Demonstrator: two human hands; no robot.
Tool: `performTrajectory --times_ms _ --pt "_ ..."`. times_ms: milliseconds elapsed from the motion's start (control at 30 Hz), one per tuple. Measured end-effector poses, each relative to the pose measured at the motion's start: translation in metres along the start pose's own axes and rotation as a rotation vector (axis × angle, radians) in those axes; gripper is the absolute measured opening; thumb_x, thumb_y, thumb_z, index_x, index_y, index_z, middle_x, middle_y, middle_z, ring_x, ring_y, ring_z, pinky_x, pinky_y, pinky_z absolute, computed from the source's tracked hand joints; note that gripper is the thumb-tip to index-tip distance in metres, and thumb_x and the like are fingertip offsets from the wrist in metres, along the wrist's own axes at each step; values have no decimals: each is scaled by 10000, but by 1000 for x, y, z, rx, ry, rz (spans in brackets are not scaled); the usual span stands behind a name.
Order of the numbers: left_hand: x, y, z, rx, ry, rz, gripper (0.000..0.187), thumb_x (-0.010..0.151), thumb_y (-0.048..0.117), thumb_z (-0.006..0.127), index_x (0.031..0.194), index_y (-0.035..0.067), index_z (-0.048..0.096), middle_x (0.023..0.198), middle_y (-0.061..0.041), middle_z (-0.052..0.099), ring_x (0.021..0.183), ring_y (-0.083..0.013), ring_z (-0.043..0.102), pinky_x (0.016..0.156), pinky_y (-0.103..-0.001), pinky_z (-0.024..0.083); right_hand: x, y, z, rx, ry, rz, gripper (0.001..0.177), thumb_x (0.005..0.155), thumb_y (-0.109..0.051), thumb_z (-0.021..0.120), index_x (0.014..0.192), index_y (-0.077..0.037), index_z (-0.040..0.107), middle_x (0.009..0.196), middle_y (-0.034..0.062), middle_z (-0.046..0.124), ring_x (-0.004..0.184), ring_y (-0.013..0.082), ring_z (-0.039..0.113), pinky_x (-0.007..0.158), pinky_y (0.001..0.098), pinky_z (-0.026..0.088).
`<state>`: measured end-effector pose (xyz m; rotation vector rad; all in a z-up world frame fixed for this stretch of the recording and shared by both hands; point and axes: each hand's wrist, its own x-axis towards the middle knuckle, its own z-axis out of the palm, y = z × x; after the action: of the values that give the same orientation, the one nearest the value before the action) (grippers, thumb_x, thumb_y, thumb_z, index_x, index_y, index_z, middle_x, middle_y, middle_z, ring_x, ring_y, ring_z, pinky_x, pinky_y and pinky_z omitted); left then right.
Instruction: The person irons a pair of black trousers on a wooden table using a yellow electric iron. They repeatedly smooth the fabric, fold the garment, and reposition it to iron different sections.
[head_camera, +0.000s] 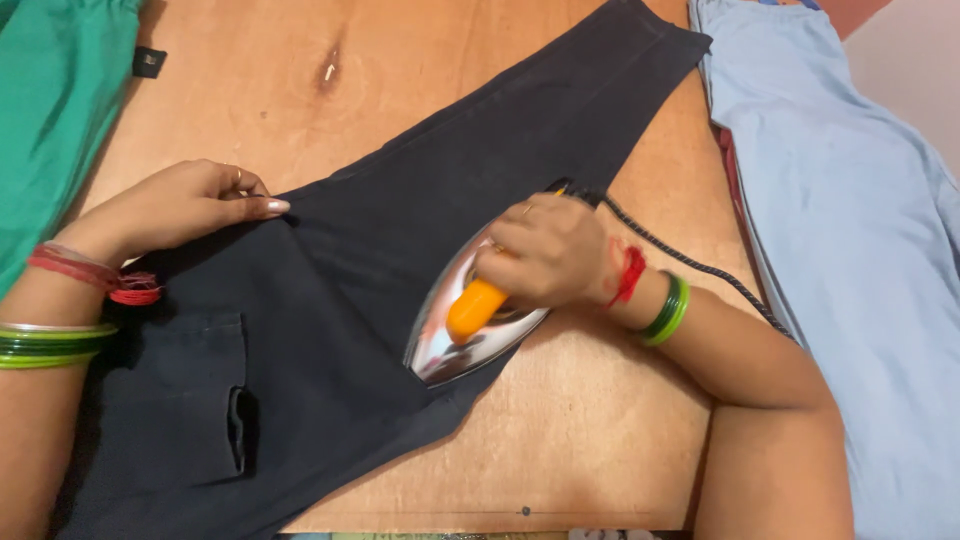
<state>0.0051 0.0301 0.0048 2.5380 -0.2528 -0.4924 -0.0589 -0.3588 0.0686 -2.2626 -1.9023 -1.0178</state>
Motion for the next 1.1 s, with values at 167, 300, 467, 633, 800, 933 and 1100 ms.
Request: performTrajectory --times_ms 167,300,467,633,800,933,1100 --pt "4 -15 4 -54 15 62 527 952 512 613 1064 17 757 895 -168 759 866 -277 690 822 -393 523 22 -15 7 -149 4 109 396 834 -483 716 747 -129 562 615 19 468 535 175 539 500 314 423" --pt "18 -33 11 -149 80 211 536 1052 458 452 1091 -11 708 969 -149 761 925 -261 689 888 -373 510 33 -5 44 -374 -75 436 217 840 -298 720 877 -132 584 683 31 509 588 191 574 537 340 448" --pt "16 -33 12 -197 58 221 599 1092 473 366 1045 -1 730 932 -142 752 908 -254 681 906 -355 513 40 25 74 -337 -18 398 171 904 -249 729 956 -156 595 748 6 533 652 182 604 601 338 474" --pt "13 -29 10 -242 43 281 598 1083 471 357 1012 7 727 908 -110 751 881 -225 676 890 -338 514 41 36 71 -165 42 261 217 816 -297 732 890 -149 592 689 27 534 607 218 608 580 360 487" --pt "13 -26 10 -219 37 259 546 1073 459 410 1023 12 722 887 -108 751 853 -208 679 854 -341 528 50 33 82 -329 -36 405 213 831 -282 749 926 -141 620 716 29 573 611 209 620 554 358 473" --pt "7 -14 7 -72 35 96 452 958 462 608 1071 46 745 829 -172 730 800 -265 663 762 -403 528 41 41 75 -215 -30 341 264 818 -332 753 931 -133 622 726 41 590 625 234 633 558 375 485" --pt "1 -1 6 -93 90 112 388 837 385 779 1023 44 762 850 -124 761 820 -208 693 777 -348 533 24 60 78 -330 -99 455 226 841 -300 762 922 -137 629 697 41 616 602 231 650 505 378 483"
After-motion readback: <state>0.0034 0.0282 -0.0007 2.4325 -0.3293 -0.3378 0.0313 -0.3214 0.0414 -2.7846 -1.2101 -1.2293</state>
